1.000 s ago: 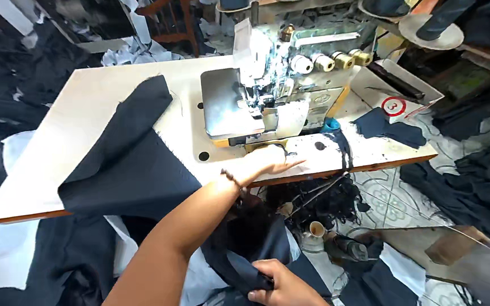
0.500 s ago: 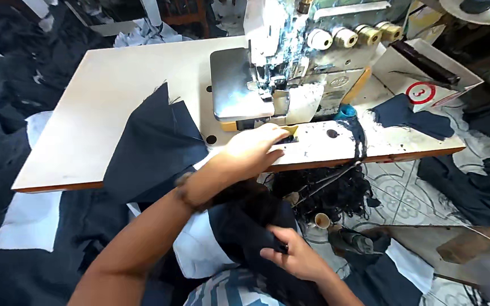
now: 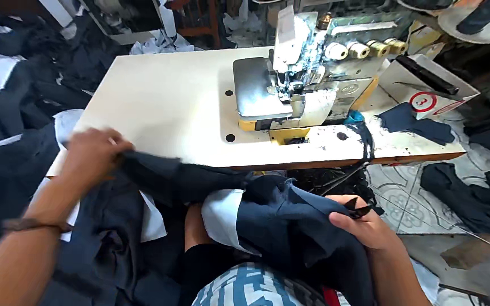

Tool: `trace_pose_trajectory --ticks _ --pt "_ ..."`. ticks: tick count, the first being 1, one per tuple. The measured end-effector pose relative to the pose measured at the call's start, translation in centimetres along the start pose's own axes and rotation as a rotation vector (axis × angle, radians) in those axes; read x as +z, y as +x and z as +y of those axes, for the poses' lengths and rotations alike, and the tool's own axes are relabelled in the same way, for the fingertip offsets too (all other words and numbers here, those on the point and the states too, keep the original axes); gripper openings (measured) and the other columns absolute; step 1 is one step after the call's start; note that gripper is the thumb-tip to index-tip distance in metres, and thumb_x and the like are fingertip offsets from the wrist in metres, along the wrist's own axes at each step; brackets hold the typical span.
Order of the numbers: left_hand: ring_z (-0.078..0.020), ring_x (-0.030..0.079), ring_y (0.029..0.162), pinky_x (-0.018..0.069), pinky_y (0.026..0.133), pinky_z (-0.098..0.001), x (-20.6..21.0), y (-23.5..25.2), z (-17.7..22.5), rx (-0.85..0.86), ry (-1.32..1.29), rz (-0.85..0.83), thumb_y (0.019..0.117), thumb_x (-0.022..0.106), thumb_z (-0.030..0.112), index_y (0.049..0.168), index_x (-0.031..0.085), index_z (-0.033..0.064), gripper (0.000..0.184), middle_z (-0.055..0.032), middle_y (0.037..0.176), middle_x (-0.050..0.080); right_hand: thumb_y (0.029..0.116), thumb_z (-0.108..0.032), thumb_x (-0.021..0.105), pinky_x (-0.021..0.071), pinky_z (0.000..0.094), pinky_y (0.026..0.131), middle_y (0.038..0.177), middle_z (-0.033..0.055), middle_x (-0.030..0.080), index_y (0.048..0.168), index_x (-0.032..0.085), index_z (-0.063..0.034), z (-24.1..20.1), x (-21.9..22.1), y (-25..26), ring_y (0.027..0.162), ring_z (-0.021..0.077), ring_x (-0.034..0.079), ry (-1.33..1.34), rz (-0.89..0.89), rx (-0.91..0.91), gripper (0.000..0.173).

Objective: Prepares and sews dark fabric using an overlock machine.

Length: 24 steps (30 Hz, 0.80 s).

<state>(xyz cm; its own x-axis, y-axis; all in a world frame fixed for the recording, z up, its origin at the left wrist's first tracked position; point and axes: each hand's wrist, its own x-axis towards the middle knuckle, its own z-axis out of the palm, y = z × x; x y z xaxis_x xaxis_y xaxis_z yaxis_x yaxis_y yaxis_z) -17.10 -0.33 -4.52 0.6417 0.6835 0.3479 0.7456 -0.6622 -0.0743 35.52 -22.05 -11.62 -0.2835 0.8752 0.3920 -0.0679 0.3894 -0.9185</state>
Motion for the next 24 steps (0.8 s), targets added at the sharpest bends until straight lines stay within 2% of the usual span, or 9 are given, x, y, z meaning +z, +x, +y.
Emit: trace_pose_trajectory --ticks 3,5,9,11,14,17,19,21,24 --pt "-0.0720 0.049 0.111 0.0352 0.083 -0.0884 -6.6 5.3 -4.2 -0.336 0.050 0.115 0.0924 0.062 -0.001 0.119 0.062 -0.0085 0.028 -0.0472 0.120 0.053 0.1006 -0.045 0.061 0.0518 0.0085 0.071 0.085 -0.0258 0.069 0.096 0.074 -0.0333 1.4 0.0 0.3 0.078 -0.0146 0.062 -0.042 0.103 0.166 0.018" --pt "-0.0536 0.051 0.128 0.0382 0.101 -0.0744 -10.1 9.6 -3.0 -0.642 -0.087 0.129 0.1020 0.051 0.014 0.137 0.053 -0.0045 0.040 -0.0376 0.136 0.053 0.0981 -0.036 0.061 0.0533 0.0116 0.066 0.077 -0.0223 0.068 0.088 0.071 -0.0309 2.5 1.2 1.4 0.070 -0.0110 0.062 -0.010 0.203 0.359 0.015" --pt "-0.0029 0.061 0.080 0.0541 0.071 -0.0221 -5.8 16.8 -1.5 -0.904 -0.719 0.375 0.1057 0.046 0.027 0.134 0.050 0.0089 0.034 -0.0007 0.107 0.062 0.1010 -0.023 0.048 0.0589 0.0194 0.069 0.076 -0.0110 0.071 0.096 0.062 -0.0178 4.7 3.0 4.2 0.070 -0.0017 0.068 0.172 0.327 0.563 0.016" --pt "-0.0173 0.069 0.101 0.0598 0.082 -0.0347 -2.0 18.5 1.6 -0.935 -0.894 0.282 0.1033 0.045 0.020 0.158 0.022 0.0115 0.060 -0.0129 0.135 0.059 0.1046 -0.022 0.042 0.0595 0.0203 0.070 0.077 -0.0082 0.071 0.101 0.060 -0.0136 5.6 3.2 4.8 0.072 0.0003 0.069 0.217 0.349 0.617 0.021" --pt "-0.0412 0.034 0.150 0.0347 0.118 -0.0604 3.8 15.9 7.8 -0.500 -0.642 -0.190 0.0989 0.065 0.034 0.164 -0.002 0.0042 0.098 -0.0267 0.166 0.021 0.1065 -0.025 0.039 0.0592 0.0216 0.069 0.077 -0.0078 0.070 0.101 0.061 -0.0124 6.9 2.2 4.1 0.071 0.0007 0.068 0.146 0.309 0.706 0.026" --pt "-0.0616 0.008 0.150 0.0116 0.110 -0.0846 7.9 12.5 12.3 -0.271 -0.390 -0.477 0.0911 0.068 0.060 0.164 0.028 0.0235 0.091 -0.0251 0.170 0.012 0.1060 -0.022 0.050 0.0482 0.0241 0.066 0.072 -0.0059 0.057 0.089 0.064 -0.0080 7.8 0.7 3.4 0.067 0.0010 0.055 -0.299 0.254 0.706 0.026" --pt "-0.0587 0.009 0.152 0.0070 0.112 -0.0830 10.0 11.5 11.7 -0.319 -0.363 -0.349 0.0888 0.069 0.063 0.158 0.043 0.0228 0.084 -0.0236 0.169 0.016 0.0989 -0.024 0.066 0.0521 0.0399 0.080 0.089 0.0078 0.068 0.101 0.072 -0.0029 8.0 0.4 3.2 0.083 0.0148 0.063 -0.590 0.219 0.624 0.022" --pt "-0.0538 0.014 0.153 0.0114 0.116 -0.0774 10.4 11.8 11.1 -0.379 -0.346 -0.197 0.0883 0.072 0.060 0.153 0.049 0.0153 0.082 -0.0256 0.168 0.020 0.0919 -0.030 0.076 0.0541 0.0512 0.094 0.109 0.0173 0.072 0.116 0.071 -0.0001 7.5 1.2 4.4 0.103 0.0277 0.069 -0.696 0.216 0.541 0.039" --pt "-0.0501 0.054 0.127 0.0449 0.104 -0.0645 9.1 11.8 14.1 -0.191 -0.348 0.018 0.0916 0.077 0.022 0.129 0.065 -0.0020 0.046 -0.0310 0.137 0.055 0.0890 -0.030 0.080 0.0550 0.0510 0.093 0.109 0.0185 0.072 0.118 0.071 0.0017 7.3 4.0 6.3 0.102 0.0299 0.070 -0.692 0.255 0.486 0.043"
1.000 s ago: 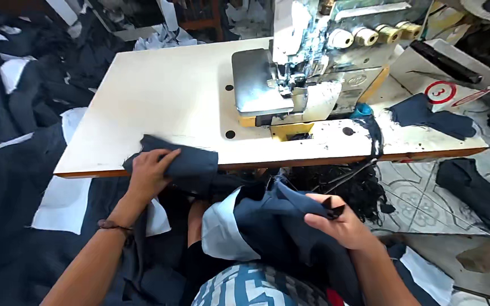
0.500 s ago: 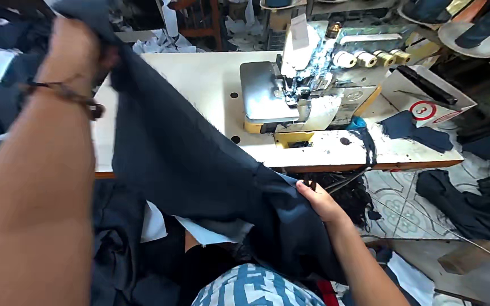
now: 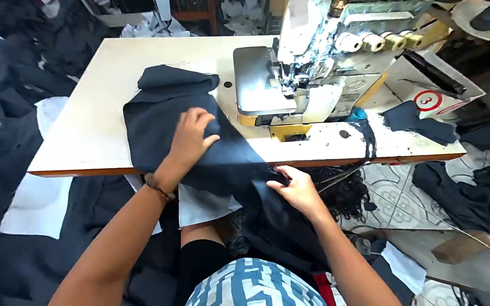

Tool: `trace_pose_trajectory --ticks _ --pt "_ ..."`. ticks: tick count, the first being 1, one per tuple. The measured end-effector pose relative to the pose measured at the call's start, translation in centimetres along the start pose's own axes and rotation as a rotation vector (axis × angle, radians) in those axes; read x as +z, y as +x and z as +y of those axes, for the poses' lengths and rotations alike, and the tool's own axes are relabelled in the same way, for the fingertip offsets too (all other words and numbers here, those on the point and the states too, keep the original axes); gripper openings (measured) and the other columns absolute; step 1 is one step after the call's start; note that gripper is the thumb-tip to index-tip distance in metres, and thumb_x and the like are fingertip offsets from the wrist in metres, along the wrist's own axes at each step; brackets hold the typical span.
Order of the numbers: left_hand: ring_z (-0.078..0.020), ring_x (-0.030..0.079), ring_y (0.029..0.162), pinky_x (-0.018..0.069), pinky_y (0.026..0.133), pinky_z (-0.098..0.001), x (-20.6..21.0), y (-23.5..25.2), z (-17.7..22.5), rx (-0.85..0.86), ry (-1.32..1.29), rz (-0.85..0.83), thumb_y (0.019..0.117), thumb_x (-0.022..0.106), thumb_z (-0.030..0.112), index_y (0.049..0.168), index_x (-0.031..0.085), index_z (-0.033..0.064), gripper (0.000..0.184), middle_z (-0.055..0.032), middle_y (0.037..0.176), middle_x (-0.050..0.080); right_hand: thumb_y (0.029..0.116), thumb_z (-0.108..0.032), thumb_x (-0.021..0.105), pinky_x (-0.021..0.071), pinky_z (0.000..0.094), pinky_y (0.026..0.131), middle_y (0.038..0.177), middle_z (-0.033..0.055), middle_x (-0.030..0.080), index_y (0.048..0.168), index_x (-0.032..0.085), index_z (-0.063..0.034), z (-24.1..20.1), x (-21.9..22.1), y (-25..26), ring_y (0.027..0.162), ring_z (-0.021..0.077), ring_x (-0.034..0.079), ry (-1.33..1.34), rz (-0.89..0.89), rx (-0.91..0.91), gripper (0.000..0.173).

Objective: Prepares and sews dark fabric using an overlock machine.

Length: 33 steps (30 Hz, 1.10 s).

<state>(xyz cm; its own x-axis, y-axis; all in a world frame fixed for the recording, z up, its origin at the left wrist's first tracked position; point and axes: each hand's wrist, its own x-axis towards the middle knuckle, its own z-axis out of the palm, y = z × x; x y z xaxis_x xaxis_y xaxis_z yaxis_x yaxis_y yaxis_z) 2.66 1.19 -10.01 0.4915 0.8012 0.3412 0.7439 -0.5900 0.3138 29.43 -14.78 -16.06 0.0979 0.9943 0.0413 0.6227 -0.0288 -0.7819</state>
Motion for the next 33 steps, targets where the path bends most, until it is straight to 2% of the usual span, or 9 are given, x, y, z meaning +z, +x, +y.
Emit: trace_pose_trajectory --ticks 3,9,14,20,23,25,27,30,33 --pt "-0.0352 0.068 0.109 0.0563 0.096 -0.0491 1.5 -2.8 4.9 0.231 -0.049 -0.094 0.0958 0.061 -0.003 0.115 0.069 -0.0023 0.020 -0.0208 0.116 0.068 0.0948 -0.012 0.069 0.0565 0.0494 0.081 0.090 0.0169 0.071 0.102 0.072 0.0030 -0.4 2.5 0.5 0.085 0.0285 0.069 0.010 0.037 -0.018 0.017" --pt "-0.0435 0.051 0.138 0.0375 0.110 -0.0707 4.2 -5.2 6.0 0.499 -0.144 -0.206 0.0929 0.061 -0.005 0.101 0.074 0.0069 0.019 -0.0178 0.142 0.060 0.1020 -0.011 0.054 0.0468 0.0262 0.054 0.073 0.0041 0.054 0.108 0.062 0.0008 -0.1 2.9 -1.2 0.055 0.0086 0.050 0.353 0.045 0.100 0.015" --pt "-0.0456 0.035 0.149 0.0245 0.115 -0.0743 4.5 -5.1 6.9 0.474 -0.174 -0.328 0.0877 0.074 0.011 0.117 0.077 0.0187 0.030 -0.0205 0.156 0.046 0.0981 -0.019 0.064 0.0448 0.0232 0.054 0.088 0.0028 0.062 0.126 0.061 -0.0081 0.1 2.0 -2.0 0.061 0.0057 0.052 0.502 -0.008 0.150 0.030" --pt "-0.0501 0.024 0.152 0.0166 0.111 -0.0820 4.7 -5.1 7.9 0.448 -0.048 -0.390 0.0781 0.088 0.029 0.091 0.078 0.0188 0.019 -0.0164 0.162 0.039 0.0973 -0.016 0.065 0.0412 0.0195 0.050 0.069 -0.0033 0.057 0.097 0.066 -0.0054 0.3 2.8 -2.2 0.054 0.0016 0.049 0.552 -0.004 0.154 0.011" --pt "-0.0501 0.027 0.151 0.0168 0.107 -0.0858 4.7 -5.7 7.8 0.539 -0.060 -0.324 0.0847 0.081 0.030 0.084 0.077 0.0166 0.014 -0.0143 0.160 0.043 0.0948 -0.014 0.067 0.0385 0.0184 0.046 0.063 -0.0051 0.053 0.091 0.063 -0.0077 0.4 2.4 -2.4 0.047 0.0013 0.044 0.648 -0.039 0.187 0.009" --pt "-0.0403 0.047 0.142 0.0267 0.111 -0.0794 4.4 -7.5 8.3 0.662 -0.126 -0.230 0.0955 0.069 0.020 0.084 0.073 0.0124 0.015 -0.0114 0.142 0.061 0.0930 -0.011 0.067 0.0385 0.0170 0.044 0.060 -0.0067 0.054 0.089 0.060 -0.0101 0.3 1.5 -2.5 0.044 0.0002 0.043 0.758 -0.097 0.217 0.009" --pt "-0.0258 0.070 0.108 0.0440 0.111 -0.0580 4.3 -9.9 8.8 0.743 -0.103 -0.204 0.1041 0.054 0.013 0.091 0.067 0.0090 0.018 -0.0074 0.101 0.072 0.0929 -0.009 0.067 0.0386 0.0160 0.043 0.057 -0.0069 0.053 0.087 0.057 -0.0117 0.5 0.6 -2.7 0.042 0.0001 0.043 0.869 -0.131 0.260 0.012" --pt "-0.0302 0.072 0.077 0.0595 0.085 -0.0473 3.6 -11.6 8.6 0.658 -0.070 -0.347 0.1025 0.057 0.010 0.097 0.070 0.0002 0.017 -0.0147 0.081 0.068 0.0927 -0.005 0.067 0.0391 0.0162 0.042 0.056 -0.0060 0.052 0.085 0.055 -0.0119 0.5 0.9 -3.0 0.041 0.0011 0.042 0.903 -0.093 0.297 0.016" --pt "-0.0248 0.066 0.068 0.0550 0.062 -0.0378 -0.6 -10.5 11.1 0.794 -0.051 -0.209 0.1000 0.055 0.005 0.097 0.072 0.0059 0.018 -0.0098 0.079 0.066 0.0885 -0.006 0.073 0.0403 0.0169 0.044 0.058 -0.0066 0.056 0.082 0.059 -0.0116 -0.9 1.7 -3.3 0.045 0.0002 0.046 0.816 -0.028 0.207 0.016"
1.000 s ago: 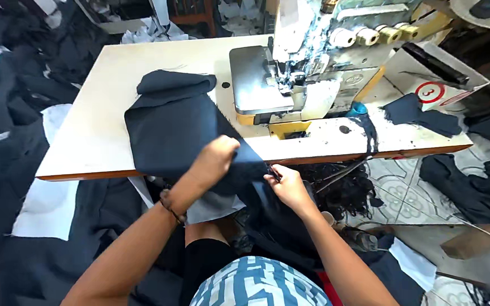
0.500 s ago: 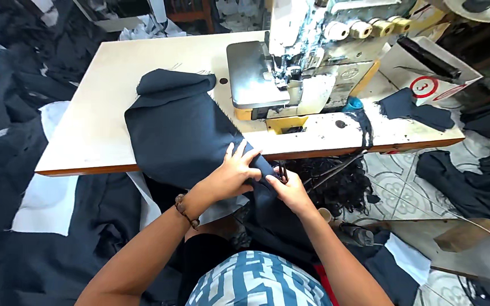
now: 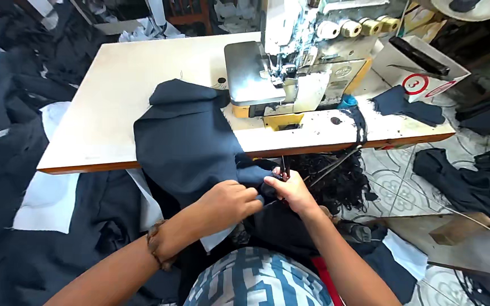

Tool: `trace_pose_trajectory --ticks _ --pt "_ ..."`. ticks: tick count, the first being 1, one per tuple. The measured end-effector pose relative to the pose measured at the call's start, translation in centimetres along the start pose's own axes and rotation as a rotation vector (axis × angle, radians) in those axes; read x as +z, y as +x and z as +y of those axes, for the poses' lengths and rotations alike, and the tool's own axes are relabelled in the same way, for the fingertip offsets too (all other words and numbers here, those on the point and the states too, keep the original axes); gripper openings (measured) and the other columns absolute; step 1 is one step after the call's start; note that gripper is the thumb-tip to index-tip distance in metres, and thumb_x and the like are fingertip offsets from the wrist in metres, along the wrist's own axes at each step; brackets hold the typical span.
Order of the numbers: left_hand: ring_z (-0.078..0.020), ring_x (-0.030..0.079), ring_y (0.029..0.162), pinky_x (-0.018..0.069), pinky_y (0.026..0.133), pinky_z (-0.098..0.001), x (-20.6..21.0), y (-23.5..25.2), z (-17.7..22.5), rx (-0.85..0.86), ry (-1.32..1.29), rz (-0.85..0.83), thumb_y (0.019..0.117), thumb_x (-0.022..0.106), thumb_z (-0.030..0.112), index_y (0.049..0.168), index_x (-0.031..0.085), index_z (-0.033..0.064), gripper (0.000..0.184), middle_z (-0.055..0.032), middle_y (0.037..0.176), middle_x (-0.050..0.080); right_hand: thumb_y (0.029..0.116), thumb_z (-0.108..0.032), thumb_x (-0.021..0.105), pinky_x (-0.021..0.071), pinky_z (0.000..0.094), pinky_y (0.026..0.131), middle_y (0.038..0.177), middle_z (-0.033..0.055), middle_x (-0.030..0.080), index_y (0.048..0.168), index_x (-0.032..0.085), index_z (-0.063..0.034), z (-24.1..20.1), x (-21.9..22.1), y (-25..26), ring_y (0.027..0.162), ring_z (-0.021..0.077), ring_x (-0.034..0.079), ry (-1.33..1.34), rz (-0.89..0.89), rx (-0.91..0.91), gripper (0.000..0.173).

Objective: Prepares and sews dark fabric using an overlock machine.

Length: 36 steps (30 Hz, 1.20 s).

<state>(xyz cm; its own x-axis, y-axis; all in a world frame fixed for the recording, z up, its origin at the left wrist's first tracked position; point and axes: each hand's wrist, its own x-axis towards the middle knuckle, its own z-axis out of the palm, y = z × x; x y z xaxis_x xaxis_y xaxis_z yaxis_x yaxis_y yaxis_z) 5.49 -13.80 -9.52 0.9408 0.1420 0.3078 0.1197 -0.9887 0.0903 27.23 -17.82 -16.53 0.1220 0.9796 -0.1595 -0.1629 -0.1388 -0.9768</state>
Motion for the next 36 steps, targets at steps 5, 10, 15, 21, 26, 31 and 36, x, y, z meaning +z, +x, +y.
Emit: trace_pose_trajectory --ticks 5,10,15,21,26,31,36 --pt "-0.0182 0.067 0.077 0.0543 0.074 -0.0341 -2.5 1.4 0.0 0.022 -0.004 0.128 0.1030 0.056 0.014 0.098 0.076 0.0112 0.021 -0.0034 0.083 0.070 0.0902 -0.009 0.069 0.0451 0.0097 0.061 0.070 -0.0113 0.058 0.083 0.065 -0.0080 -1.8 1.9 -3.6 0.064 -0.0102 0.053 -0.311 -0.030 -0.380 0.008" --pt "-0.0150 0.068 0.086 0.0541 0.081 -0.0309 0.0 0.3 0.8 -0.024 -0.165 0.153 0.1042 0.053 0.013 0.099 0.077 0.0125 0.024 -0.0018 0.088 0.072 0.0926 -0.006 0.059 0.0413 0.0059 0.056 0.072 -0.0128 0.056 0.089 0.067 -0.0050 -1.5 1.8 -7.2 0.060 -0.0134 0.048 -0.276 -0.069 -0.299 0.009" --pt "-0.0131 0.065 0.082 0.0511 0.093 -0.0328 1.5 -0.6 1.7 -0.015 -0.192 0.279 0.1023 0.058 0.012 0.095 0.076 0.0130 0.020 -0.0012 0.082 0.070 0.0975 -0.011 0.056 0.0426 0.0055 0.055 0.072 -0.0129 0.057 0.092 0.067 -0.0054 -1.0 1.7 -9.4 0.059 -0.0133 0.049 -0.259 -0.056 -0.300 0.013" --pt "-0.0146 0.061 0.077 0.0471 0.102 -0.0363 2.4 -1.6 2.2 0.032 -0.121 0.436 0.1012 0.062 0.011 0.092 0.069 0.0098 0.012 -0.0034 0.075 0.061 0.0941 -0.010 0.059 0.0382 0.0029 0.058 0.072 -0.0100 0.058 0.089 0.067 -0.0042 -1.2 1.8 -10.2 0.063 -0.0150 0.047 -0.353 -0.028 -0.417 0.011" --pt "-0.0160 0.058 0.075 0.0459 0.102 -0.0364 2.4 -2.0 2.6 0.046 -0.110 0.451 0.1013 0.060 0.010 0.091 0.066 0.0092 0.012 -0.0041 0.074 0.057 0.0952 -0.010 0.056 0.0384 0.0044 0.058 0.072 -0.0030 0.059 0.092 0.067 0.0004 -1.1 1.7 -10.6 0.063 -0.0106 0.047 -0.432 -0.082 -0.496 0.016" --pt "-0.0155 0.059 0.076 0.0455 0.103 -0.0364 2.5 -2.0 2.7 0.034 -0.113 0.451 0.1011 0.060 0.010 0.090 0.066 0.0090 0.012 -0.0040 0.074 0.058 0.0957 -0.009 0.054 0.0382 0.0054 0.058 0.072 0.0003 0.059 0.092 0.066 0.0007 -1.2 1.6 -10.7 0.062 -0.0071 0.048 -0.511 -0.088 -0.556 0.016" --pt "-0.0130 0.061 0.082 0.0438 0.101 -0.0348 1.7 -1.3 2.9 -0.101 -0.189 0.306 0.0996 0.063 0.020 0.089 0.071 0.0148 0.015 0.0001 0.078 0.063 0.0975 -0.030 0.066 0.0454 0.0106 0.060 0.074 0.0039 0.064 0.093 0.067 -0.0019 -0.9 1.6 -10.9 0.064 0.0001 0.055 -0.671 -0.066 -0.636 0.029"
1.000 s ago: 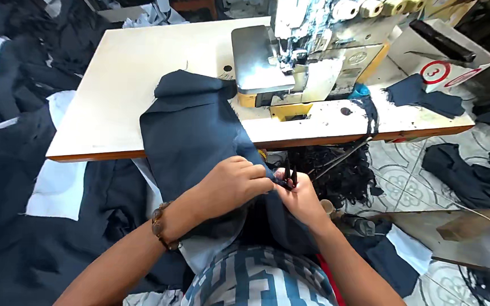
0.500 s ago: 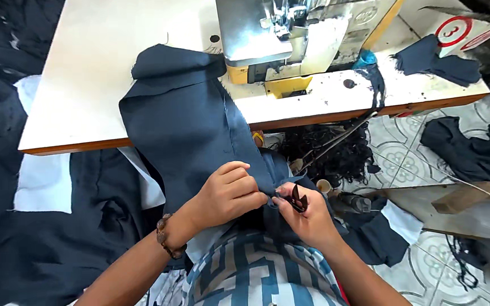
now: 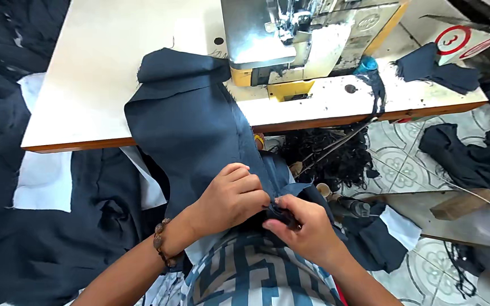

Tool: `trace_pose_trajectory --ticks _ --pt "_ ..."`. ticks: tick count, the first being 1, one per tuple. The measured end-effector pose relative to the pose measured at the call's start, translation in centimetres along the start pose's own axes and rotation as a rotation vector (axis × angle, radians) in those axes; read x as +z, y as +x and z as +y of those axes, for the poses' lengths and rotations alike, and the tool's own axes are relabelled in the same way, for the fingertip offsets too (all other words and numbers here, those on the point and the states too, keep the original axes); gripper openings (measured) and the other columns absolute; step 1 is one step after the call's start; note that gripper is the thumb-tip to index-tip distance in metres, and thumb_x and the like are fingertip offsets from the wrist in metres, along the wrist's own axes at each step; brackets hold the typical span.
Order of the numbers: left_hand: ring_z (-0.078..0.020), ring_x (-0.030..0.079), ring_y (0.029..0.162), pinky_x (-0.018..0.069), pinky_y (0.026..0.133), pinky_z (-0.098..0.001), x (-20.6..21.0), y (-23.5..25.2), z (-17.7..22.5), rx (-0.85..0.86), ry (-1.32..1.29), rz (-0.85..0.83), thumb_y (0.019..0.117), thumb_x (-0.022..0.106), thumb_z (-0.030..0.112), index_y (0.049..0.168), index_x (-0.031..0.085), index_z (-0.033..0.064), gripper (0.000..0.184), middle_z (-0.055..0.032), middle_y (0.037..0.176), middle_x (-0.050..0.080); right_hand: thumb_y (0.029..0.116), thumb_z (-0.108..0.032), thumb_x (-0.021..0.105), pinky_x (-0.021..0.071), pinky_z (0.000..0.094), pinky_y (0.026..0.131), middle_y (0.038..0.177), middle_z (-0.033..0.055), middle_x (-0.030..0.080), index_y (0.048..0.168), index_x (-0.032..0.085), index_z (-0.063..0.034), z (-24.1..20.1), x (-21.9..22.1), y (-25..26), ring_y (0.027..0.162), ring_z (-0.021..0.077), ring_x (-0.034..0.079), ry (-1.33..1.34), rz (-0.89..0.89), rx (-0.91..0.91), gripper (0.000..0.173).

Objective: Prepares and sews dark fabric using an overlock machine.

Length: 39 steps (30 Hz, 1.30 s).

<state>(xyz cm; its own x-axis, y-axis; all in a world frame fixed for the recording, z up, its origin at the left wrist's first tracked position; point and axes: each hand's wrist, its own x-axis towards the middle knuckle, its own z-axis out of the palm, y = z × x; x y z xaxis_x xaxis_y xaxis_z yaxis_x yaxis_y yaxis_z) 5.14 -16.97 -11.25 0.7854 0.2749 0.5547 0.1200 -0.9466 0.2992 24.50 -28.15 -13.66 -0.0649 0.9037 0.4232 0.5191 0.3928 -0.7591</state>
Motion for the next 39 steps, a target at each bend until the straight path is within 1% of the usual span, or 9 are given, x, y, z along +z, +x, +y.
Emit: trace_pose_trajectory --ticks 5,10,16,24,27,29,31,35,39 --pt "-0.0235 0.062 0.123 0.0412 0.113 -0.0577 -2.2 3.7 -1.8 0.033 -0.247 -0.522 0.0898 0.073 0.030 0.084 0.074 0.0139 0.017 -0.0039 0.121 0.071 0.0973 -0.014 0.063 0.0511 0.0183 0.063 0.077 0.0054 0.064 0.090 0.064 -0.0056 1.0 -0.5 0.0 0.068 0.0085 0.061 0.002 -0.175 -0.186 0.011" --pt "-0.0265 0.072 0.094 0.0366 0.112 -0.0672 -4.4 6.8 -6.1 0.106 -0.022 -0.703 0.0810 0.081 0.016 0.080 0.075 0.0073 0.011 -0.0068 0.086 0.073 0.1041 -0.021 0.056 0.0502 0.0149 0.071 0.086 0.0039 0.058 0.098 0.061 -0.0077 0.2 -5.1 0.5 0.080 0.0051 0.059 0.198 -0.243 -0.272 0.015" --pt "-0.0312 0.072 0.082 0.0370 0.111 -0.0723 -9.4 0.2 -8.2 -0.034 0.288 -0.593 0.0794 0.082 0.022 0.074 0.073 0.0072 0.018 -0.0098 0.076 0.070 0.1010 -0.036 0.062 0.0491 0.0129 0.088 0.106 -0.0244 0.066 0.103 0.073 -0.0349 2.5 -12.2 -0.1 0.101 -0.0073 0.060 0.174 0.410 -0.007 0.011" --pt "-0.0357 0.073 0.082 0.0369 0.103 -0.0788 -11.5 -11.6 -5.1 -0.498 0.328 -0.599 0.0848 0.079 0.019 0.080 0.075 0.0051 0.015 -0.0127 0.079 0.071 0.1002 -0.029 0.064 0.0520 0.0155 0.088 0.118 -0.0157 0.063 0.102 0.071 -0.0262 3.8 -11.4 4.3 0.105 -0.0019 0.061 0.103 0.406 -0.061 0.008" --pt "-0.0281 0.071 0.080 0.0425 0.107 -0.0669 -10.1 -14.6 -2.8 -0.517 0.065 -0.519 0.0887 0.073 0.022 0.076 0.069 0.0059 0.021 -0.0093 0.076 0.068 0.1006 -0.024 0.062 0.0516 0.0190 0.093 0.117 -0.0145 0.064 0.100 0.070 -0.0247 4.3 -11.6 5.3 0.108 0.0003 0.061 0.116 0.430 -0.068 0.008" --pt "-0.0101 0.066 0.081 0.0557 0.092 -0.0364 -9.5 -15.5 -2.0 -0.534 -0.190 -0.278 0.0931 0.069 0.028 0.076 0.066 0.0109 0.025 0.0000 0.079 0.067 0.1000 -0.020 0.062 0.0516 0.0202 0.094 0.115 -0.0141 0.066 0.099 0.069 -0.0239 5.1 -12.1 5.4 0.109 0.0008 0.061 0.143 0.479 -0.028 0.008" --pt "0.0066 0.064 0.089 0.0550 0.080 -0.0160 -11.5 -15.4 -2.2 -0.637 -0.291 0.009 0.0935 0.070 0.037 0.086 0.069 0.0210 0.018 0.0132 0.091 0.069 0.1000 -0.018 0.062 0.0529 0.0213 0.094 0.114 -0.0139 0.068 0.101 0.068 -0.0245 5.8 -12.9 4.9 0.107 0.0017 0.063 0.188 0.511 -0.001 0.009" --pt "0.0057 0.067 0.092 0.0572 0.082 -0.0170 -15.2 -15.4 -4.9 -0.806 -0.254 0.382 0.0899 0.075 0.040 0.089 0.073 0.0300 0.010 0.0194 0.100 0.073 0.0996 -0.022 0.062 0.0520 0.0194 0.091 0.116 -0.0145 0.066 0.098 0.067 -0.0235 6.6 -13.4 4.1 0.106 -0.0016 0.061 0.070 0.433 0.046 0.005" --pt "0.0059 0.064 0.082 0.0565 0.074 -0.0169 -15.0 -11.4 -5.9 -0.779 -0.215 0.331 0.0881 0.068 0.015 0.087 0.066 0.0195 0.005 0.0145 0.091 0.070 0.0957 -0.020 0.062 0.0539 0.0176 0.084 0.118 -0.0082 0.066 0.100 0.067 -0.0121 6.5 -10.3 3.3 0.099 -0.0035 0.062 0.082 0.260 0.136 0.010"
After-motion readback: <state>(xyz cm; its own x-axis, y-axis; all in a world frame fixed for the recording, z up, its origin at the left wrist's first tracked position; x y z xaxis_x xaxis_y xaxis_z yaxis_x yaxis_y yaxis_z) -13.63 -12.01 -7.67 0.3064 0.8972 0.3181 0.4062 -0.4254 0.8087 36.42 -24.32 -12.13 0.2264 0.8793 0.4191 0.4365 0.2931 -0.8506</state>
